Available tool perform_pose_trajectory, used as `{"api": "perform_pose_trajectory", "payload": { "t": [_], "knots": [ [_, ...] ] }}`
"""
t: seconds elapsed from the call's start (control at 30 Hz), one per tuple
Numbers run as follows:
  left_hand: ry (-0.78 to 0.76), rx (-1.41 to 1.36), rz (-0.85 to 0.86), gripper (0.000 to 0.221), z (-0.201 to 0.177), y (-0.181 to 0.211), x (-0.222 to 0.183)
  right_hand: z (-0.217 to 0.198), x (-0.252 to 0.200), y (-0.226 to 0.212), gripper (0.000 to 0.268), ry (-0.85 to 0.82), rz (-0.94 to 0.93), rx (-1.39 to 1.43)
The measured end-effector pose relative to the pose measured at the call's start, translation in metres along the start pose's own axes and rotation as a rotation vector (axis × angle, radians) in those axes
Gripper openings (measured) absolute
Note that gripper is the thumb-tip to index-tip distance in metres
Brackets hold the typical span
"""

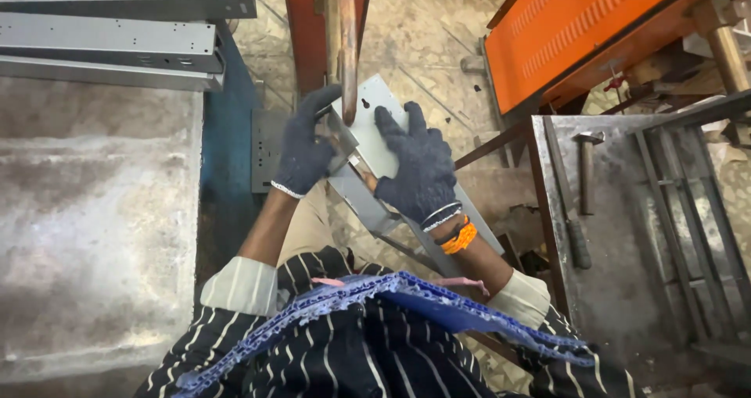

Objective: The recorder is assembling metal components for an enclosure, using a spot welder to join brackets and a file to smooth the parts.

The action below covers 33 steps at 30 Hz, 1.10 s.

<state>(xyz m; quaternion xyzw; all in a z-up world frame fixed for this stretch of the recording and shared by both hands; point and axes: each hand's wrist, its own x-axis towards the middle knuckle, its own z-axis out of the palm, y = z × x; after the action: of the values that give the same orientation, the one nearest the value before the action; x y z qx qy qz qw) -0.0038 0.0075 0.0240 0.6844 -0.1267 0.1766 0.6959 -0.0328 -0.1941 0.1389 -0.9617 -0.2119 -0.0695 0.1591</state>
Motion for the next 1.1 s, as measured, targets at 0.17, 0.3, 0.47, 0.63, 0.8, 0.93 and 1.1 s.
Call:
{"api": "perform_pose_trajectory", "payload": {
  "t": [0.17,0.3,0.47,0.63,0.8,0.93,1.1],
  "knots": [
    [-0.078,0.163,0.081,0.088,0.001,0.011,-0.007,-0.002,0.001,-0.003,0.096,-0.025,-0.003,0.003],
    [0.01,0.281,0.062,0.093,0.012,0.013,-0.007,0.007,0.0,0.003,0.096,0.019,-0.025,0.007],
    [0.264,0.352,0.052,0.076,0.04,-0.016,-0.009,0.008,-0.003,0.002,0.095,0.041,-0.016,0.023],
    [0.388,0.395,0.089,0.068,0.044,-0.015,-0.003,0.007,-0.003,0.0,0.094,0.059,-0.03,0.022],
    [0.424,0.464,0.032,0.06,0.048,-0.017,-0.004,0.003,-0.004,0.0,0.092,0.087,-0.041,0.01],
    [0.44,0.469,0.009,0.058,0.048,-0.012,-0.003,0.005,-0.004,-0.001,0.093,0.073,-0.027,0.011],
    [0.418,0.384,0.066,0.064,0.047,-0.007,-0.004,0.006,-0.005,-0.001,0.092,0.088,-0.041,-0.016]
  ]
}}
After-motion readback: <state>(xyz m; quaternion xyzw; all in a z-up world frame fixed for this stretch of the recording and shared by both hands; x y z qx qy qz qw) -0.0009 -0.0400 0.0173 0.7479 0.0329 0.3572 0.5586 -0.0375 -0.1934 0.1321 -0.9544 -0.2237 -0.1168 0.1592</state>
